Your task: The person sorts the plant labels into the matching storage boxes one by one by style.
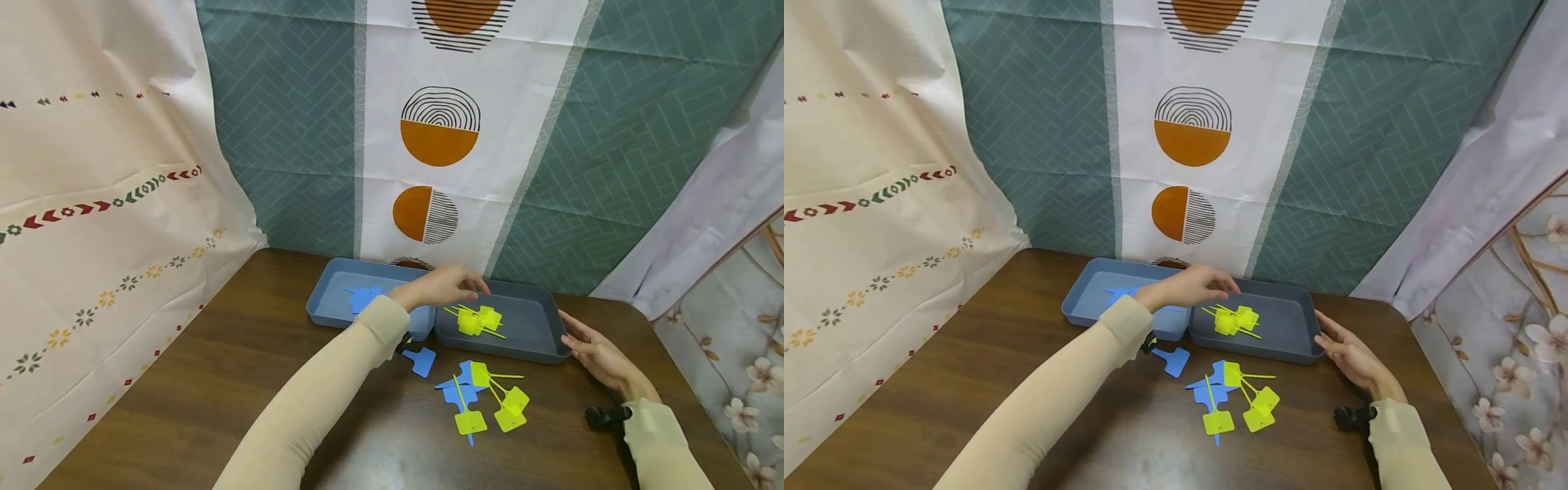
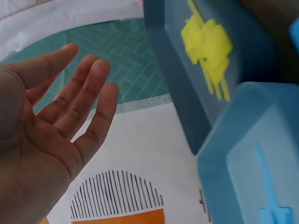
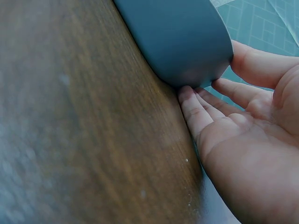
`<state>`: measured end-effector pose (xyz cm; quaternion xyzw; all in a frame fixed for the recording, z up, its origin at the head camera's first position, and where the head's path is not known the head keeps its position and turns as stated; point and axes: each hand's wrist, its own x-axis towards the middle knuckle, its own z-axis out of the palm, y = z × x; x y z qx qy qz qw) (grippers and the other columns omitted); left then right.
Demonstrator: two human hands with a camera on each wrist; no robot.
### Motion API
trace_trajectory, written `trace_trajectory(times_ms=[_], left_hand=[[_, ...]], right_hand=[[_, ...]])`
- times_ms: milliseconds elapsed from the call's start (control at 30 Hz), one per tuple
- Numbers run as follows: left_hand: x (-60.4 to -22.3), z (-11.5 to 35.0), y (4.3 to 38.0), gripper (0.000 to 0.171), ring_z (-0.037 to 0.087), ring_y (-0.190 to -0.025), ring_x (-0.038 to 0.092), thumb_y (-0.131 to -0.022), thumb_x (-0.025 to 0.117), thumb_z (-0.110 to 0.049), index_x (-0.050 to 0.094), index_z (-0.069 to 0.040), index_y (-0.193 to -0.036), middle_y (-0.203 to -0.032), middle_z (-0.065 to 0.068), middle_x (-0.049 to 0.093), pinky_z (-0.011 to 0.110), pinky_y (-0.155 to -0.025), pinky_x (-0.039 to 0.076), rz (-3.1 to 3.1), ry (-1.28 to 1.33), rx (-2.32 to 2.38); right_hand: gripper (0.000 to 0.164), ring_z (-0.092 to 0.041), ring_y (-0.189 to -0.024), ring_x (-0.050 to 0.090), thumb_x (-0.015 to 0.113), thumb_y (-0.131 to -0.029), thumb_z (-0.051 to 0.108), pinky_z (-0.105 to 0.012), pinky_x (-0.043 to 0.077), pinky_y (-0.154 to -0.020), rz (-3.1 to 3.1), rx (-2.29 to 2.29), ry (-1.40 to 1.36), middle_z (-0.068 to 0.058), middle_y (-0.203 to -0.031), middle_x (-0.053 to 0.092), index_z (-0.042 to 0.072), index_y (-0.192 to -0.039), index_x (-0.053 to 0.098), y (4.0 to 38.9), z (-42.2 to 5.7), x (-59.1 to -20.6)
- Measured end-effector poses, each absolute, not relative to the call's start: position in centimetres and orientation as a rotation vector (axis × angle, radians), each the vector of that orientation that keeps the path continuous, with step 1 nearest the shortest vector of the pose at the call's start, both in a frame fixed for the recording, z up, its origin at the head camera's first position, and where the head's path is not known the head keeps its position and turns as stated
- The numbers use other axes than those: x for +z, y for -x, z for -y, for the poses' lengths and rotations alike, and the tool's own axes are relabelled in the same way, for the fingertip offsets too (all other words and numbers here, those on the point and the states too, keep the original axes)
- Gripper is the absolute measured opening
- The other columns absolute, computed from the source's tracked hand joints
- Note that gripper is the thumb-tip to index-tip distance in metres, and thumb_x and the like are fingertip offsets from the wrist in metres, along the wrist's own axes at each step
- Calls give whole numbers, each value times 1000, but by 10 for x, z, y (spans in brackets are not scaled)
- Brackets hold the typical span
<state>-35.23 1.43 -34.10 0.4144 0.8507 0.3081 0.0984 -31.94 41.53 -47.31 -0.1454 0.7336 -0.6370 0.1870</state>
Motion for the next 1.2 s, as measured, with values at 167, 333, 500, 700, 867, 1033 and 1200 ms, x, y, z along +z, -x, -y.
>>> trace_trajectory(times_ms=[167, 333, 500, 700, 867, 1033, 1200], left_hand=[[-355, 3, 342, 26, 11, -94, 66, -107, 60, -14, 72, -15, -130, -119, 1, 72, 23, -82, 53, -2506, -1202, 941], [-363, 18, 333, 26, 11, -96, 66, -108, 59, -16, 71, -18, -131, -120, 0, 72, 25, -84, 53, -2501, -1176, 973], [-369, 29, 326, 26, 13, -104, 67, -108, 60, -17, 71, -17, -131, -122, -3, 72, 25, -88, 53, -2519, -1163, 973], [-372, 38, 317, 26, 15, -108, 67, -108, 59, -16, 71, -14, -131, -124, 0, 72, 27, -90, 53, -2548, -1171, 939], [-377, 42, 311, 26, 13, -101, 66, -107, 60, -16, 72, -14, -130, -122, 1, 72, 26, -83, 53, -2554, -1206, 938], [-383, 47, 304, 26, 11, -103, 65, -107, 60, -16, 73, -12, -130, -125, 3, 72, 25, -86, 53, -2531, -1227, 963], [-389, 49, 301, 27, 11, -100, 64, -108, 59, -15, 72, -9, -130, -125, 10, 71, 27, -85, 53, -2505, -1217, 994]], right_hand=[[74, -51, -150, -22, 44, -112, 11, -74, -11, -113, -2061, -1802, 397, -22, -168, -26, 12, -167, -5, 319, -414, -473], [74, -51, -150, -23, 44, -112, 10, -73, -10, -113, -2065, -1798, 388, -21, -168, -27, 13, -167, -6, 319, -415, -473], [74, -50, -150, -24, 45, -112, 10, -74, -10, -113, -2067, -1804, 385, -21, -167, -27, 14, -167, -5, 318, -414, -474], [74, -51, -149, -24, 45, -112, 11, -74, -10, -113, -2075, -1801, 386, -22, -167, -27, 14, -167, -5, 318, -414, -474], [73, -51, -151, -20, 44, -113, 12, -72, -9, -114, -2085, -1786, 391, -21, -169, -24, 14, -168, -5, 318, -414, -474], [72, -52, -151, -17, 43, -113, 13, -72, -8, -115, -2096, -1771, 384, -21, -169, -22, 14, -168, -4, 318, -413, -473], [73, -52, -151, -17, 44, -113, 13, -71, -7, -116, -2100, -1768, 380, -21, -169, -22, 14, -168, -4, 317, -413, -473]])
